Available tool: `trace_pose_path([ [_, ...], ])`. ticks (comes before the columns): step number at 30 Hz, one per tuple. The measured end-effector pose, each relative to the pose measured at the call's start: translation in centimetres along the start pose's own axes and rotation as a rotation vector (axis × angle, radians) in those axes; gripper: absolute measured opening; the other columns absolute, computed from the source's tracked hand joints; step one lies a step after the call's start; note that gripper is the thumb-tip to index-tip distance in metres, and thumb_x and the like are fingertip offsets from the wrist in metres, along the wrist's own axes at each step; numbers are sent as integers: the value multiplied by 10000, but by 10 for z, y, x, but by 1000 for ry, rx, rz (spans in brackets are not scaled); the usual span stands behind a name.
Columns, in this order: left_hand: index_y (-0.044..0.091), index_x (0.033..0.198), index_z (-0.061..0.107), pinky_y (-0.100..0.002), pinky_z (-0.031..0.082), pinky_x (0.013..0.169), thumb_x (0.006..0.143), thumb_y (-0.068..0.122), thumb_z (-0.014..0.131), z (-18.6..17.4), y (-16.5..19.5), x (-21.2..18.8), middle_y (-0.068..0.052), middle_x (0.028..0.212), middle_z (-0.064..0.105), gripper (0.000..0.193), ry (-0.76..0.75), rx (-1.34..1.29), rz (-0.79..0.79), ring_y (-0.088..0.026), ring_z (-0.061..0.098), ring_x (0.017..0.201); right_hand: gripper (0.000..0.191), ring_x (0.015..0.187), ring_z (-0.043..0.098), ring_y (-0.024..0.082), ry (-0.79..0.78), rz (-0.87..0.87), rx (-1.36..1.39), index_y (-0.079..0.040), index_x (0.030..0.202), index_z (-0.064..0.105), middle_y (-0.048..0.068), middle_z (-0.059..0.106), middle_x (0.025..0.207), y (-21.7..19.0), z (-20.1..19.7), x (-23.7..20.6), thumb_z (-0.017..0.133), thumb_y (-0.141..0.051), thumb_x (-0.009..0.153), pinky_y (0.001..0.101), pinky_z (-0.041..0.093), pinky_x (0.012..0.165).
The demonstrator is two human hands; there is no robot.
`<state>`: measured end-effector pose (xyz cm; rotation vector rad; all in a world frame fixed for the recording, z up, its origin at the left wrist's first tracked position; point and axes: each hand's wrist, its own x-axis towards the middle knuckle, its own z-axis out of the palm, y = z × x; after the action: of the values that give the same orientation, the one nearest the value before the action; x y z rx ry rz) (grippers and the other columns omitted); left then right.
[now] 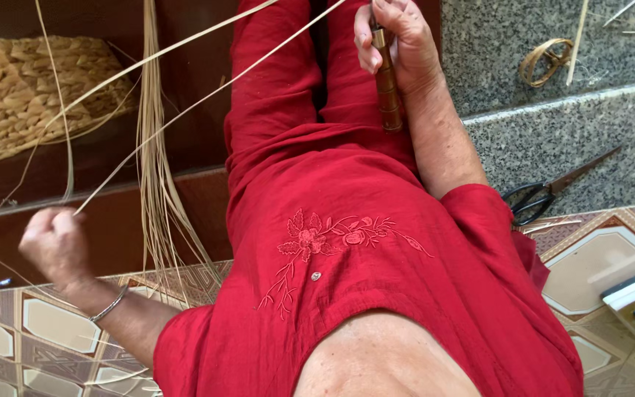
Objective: The person sits on stairs and splits long rattan or palm midrib strips with a knife, drawing each strip against the blade to shave and split it into thinner strands. They gather the processed strips into a bundle and at one point pick up scissors.
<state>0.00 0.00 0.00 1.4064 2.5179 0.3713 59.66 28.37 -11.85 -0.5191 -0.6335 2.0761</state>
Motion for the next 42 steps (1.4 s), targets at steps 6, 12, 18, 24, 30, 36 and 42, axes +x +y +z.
trace_pose_path([
  [6, 66, 1080, 717, -521, 471, 937, 820, 107, 701, -17, 69, -13, -168, 1161, 694, 264, 392, 700, 314, -347, 631, 1134, 393, 547, 558, 94, 64, 88, -80, 6, 1458, 573, 71, 633, 854, 52, 43, -14, 552, -229, 1144, 215, 479, 531],
  [12, 41, 1439, 622, -463, 418, 1176, 1023, 191, 772, 111, 172, -9, -157, 1407, 651, 467, -120, -184, 659, -328, 591, 1340, 481, 605, 609, 115, -116, 324, -95, -3, 1557, 442, 103, 679, 863, 121, 93, -9, 504, -217, 1130, 218, 521, 570],
  [18, 14, 1112, 740, -268, 500, 685, 1066, 81, 702, 186, 195, -6, -50, 872, 711, 90, -520, -666, 283, -103, 606, 783, 444, 622, 603, 121, -103, 316, -121, 2, 1530, 450, 113, 678, 895, 162, 105, -16, 537, -158, 1126, 223, 521, 581],
  [24, -27, 1128, 736, -216, 539, 798, 1071, 4, 682, 172, 141, -4, -3, 992, 730, 84, -565, -969, 308, -53, 643, 892, 332, 599, 603, 143, 2, 245, -86, -9, 1414, 471, 130, 685, 877, 163, 100, -16, 561, -117, 1113, 241, 517, 561],
  [30, -8, 1120, 762, -161, 352, 596, 1031, 61, 717, 138, 64, -8, 50, 855, 663, 122, -665, -891, 6, 6, 502, 708, 149, 579, 579, 148, 64, 186, -124, -18, 1272, 540, 138, 687, 877, 175, 77, -24, 543, -102, 1149, 209, 475, 507],
  [36, 0, 1105, 765, -180, 376, 614, 1006, 78, 735, 106, -12, -14, 43, 836, 662, 130, -635, -773, -75, -10, 525, 705, 301, 561, 591, 164, 80, 86, -232, 19, 936, 630, 156, 683, 829, 180, 52, -34, 550, -106, 1198, 267, 501, 531],
  [42, 2, 1123, 764, -175, 398, 637, 982, 56, 782, 96, -103, -33, 18, 886, 697, 151, -540, -752, -213, -16, 541, 722, 185, 603, 601, 171, 195, 55, -250, 8, 1031, 625, 162, 695, 869, 201, 31, -44, 558, -79, 1180, 295, 515, 557],
])
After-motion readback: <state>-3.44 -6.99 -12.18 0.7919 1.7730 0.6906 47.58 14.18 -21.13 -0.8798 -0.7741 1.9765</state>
